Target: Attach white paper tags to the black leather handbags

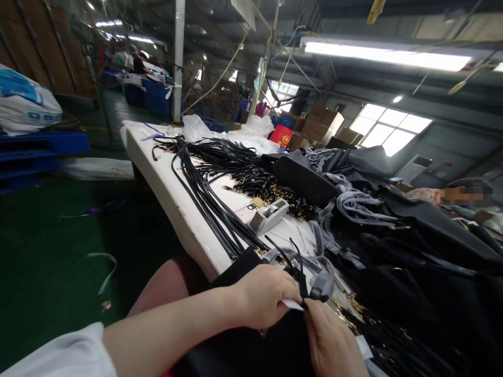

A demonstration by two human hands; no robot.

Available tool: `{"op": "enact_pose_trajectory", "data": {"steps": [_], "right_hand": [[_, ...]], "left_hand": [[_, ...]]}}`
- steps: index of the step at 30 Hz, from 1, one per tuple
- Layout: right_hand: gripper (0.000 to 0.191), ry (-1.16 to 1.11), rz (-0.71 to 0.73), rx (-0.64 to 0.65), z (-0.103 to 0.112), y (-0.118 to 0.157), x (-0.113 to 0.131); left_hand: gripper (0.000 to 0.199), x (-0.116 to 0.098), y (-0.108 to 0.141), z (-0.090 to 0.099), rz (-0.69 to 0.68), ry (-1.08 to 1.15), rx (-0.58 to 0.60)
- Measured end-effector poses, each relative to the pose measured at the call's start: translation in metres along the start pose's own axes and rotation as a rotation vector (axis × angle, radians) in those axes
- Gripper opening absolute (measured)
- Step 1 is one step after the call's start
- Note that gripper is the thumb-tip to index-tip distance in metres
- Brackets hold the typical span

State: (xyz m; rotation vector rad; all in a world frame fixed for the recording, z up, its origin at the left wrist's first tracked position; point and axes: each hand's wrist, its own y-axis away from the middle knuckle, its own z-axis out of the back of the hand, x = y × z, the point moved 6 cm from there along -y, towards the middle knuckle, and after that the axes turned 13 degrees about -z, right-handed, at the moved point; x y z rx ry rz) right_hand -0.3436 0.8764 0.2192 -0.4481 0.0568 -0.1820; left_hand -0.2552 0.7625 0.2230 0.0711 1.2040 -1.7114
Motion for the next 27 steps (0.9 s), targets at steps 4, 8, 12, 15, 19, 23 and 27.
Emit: {"op": "enact_pose_trajectory", "data": {"steps": [4,8,12,15,19,23,27], "right_hand": [[0.022,0.033,0.046,0.010,-0.008,0.006,0.000],[0.024,-0.080,-0.108,-0.147,0.009,0.006,0.006],[0.030,-0.108,-0.383,-0.320,0.027,0.010,0.010],[0.025,-0.117,-0.439,-0.295,0.024,0.013,0.014],[0.028,-0.105,-0.438,-0.328,0.026,0.019,0.018],[0.033,-0.109,-0.434,-0.290,0.032,0.024,0.017],[0.029,-0.064,-0.415,-0.268,0.037,0.028,0.009]], "left_hand": [[0.011,0.009,0.003,-0.001,0.191,0.060,0.013],[0.011,0.012,0.009,0.006,0.395,0.078,-0.145],[0.014,0.003,0.008,0.000,0.396,-0.001,-0.196],[0.015,-0.004,0.006,-0.012,0.352,-0.050,-0.204],[0.014,-0.010,0.006,-0.021,0.315,-0.072,-0.233],[0.016,-0.012,0.006,-0.026,0.315,0.036,-0.248],[0.015,-0.011,0.006,-0.028,0.344,0.184,-0.292]]}}
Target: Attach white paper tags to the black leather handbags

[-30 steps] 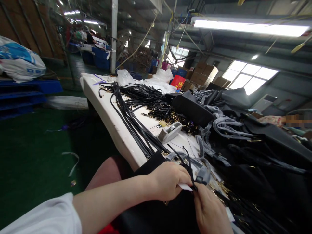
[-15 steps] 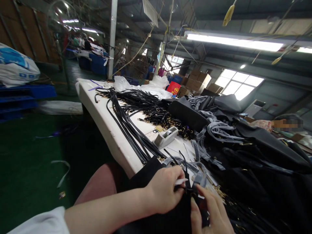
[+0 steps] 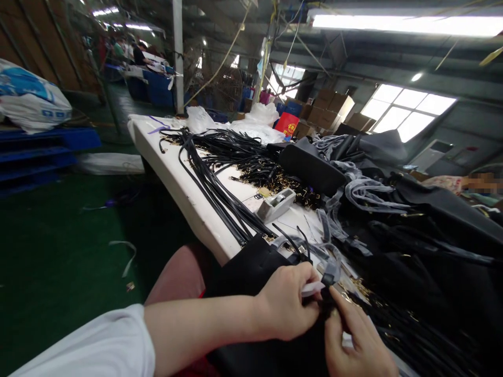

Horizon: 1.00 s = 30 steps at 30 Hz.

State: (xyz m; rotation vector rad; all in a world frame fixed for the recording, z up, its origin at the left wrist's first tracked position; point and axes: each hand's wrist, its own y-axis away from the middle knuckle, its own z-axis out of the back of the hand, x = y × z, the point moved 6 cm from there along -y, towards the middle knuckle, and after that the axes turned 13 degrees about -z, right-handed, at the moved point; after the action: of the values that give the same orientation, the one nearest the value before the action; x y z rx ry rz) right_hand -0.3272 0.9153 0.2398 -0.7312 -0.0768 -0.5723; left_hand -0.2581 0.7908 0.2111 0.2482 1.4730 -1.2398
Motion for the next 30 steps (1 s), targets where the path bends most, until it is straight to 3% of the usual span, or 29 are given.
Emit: {"op": "enact_pose_trajectory", "data": {"steps": [3,7,12,15,17,20,23,30], "right_hand": [[0.029,-0.023,0.018,0.012,0.002,0.000,-0.003],[0.036,-0.087,-0.067,0.065,0.001,0.002,-0.005],[0.032,-0.032,-0.074,0.049,0.004,0.006,0.000],[0.043,-0.019,-0.076,0.087,0.003,0.007,-0.002],[0.044,0.002,-0.042,0.084,0.002,0.006,-0.006],[0.035,0.027,0.133,0.065,0.001,0.005,-0.014],[0.045,0.064,0.305,0.048,-0.003,0.008,-0.021],[0.054,0.233,0.228,-0.064,-0.004,0.018,-0.006]], "left_hand": [[0.015,-0.002,-0.001,0.000,-0.013,0.028,-0.014],[0.016,-0.002,-0.002,0.000,-0.005,0.007,-0.023],[0.014,0.001,0.001,-0.006,0.002,0.064,0.002],[0.014,0.002,0.002,-0.009,-0.015,0.045,0.023],[0.014,0.002,0.003,-0.011,-0.033,0.028,0.034],[0.012,0.001,0.003,-0.012,-0.044,0.029,0.018],[0.012,0.002,0.002,-0.011,-0.030,0.040,0.000],[0.016,0.000,0.000,-0.006,-0.049,-0.015,0.044]]}}
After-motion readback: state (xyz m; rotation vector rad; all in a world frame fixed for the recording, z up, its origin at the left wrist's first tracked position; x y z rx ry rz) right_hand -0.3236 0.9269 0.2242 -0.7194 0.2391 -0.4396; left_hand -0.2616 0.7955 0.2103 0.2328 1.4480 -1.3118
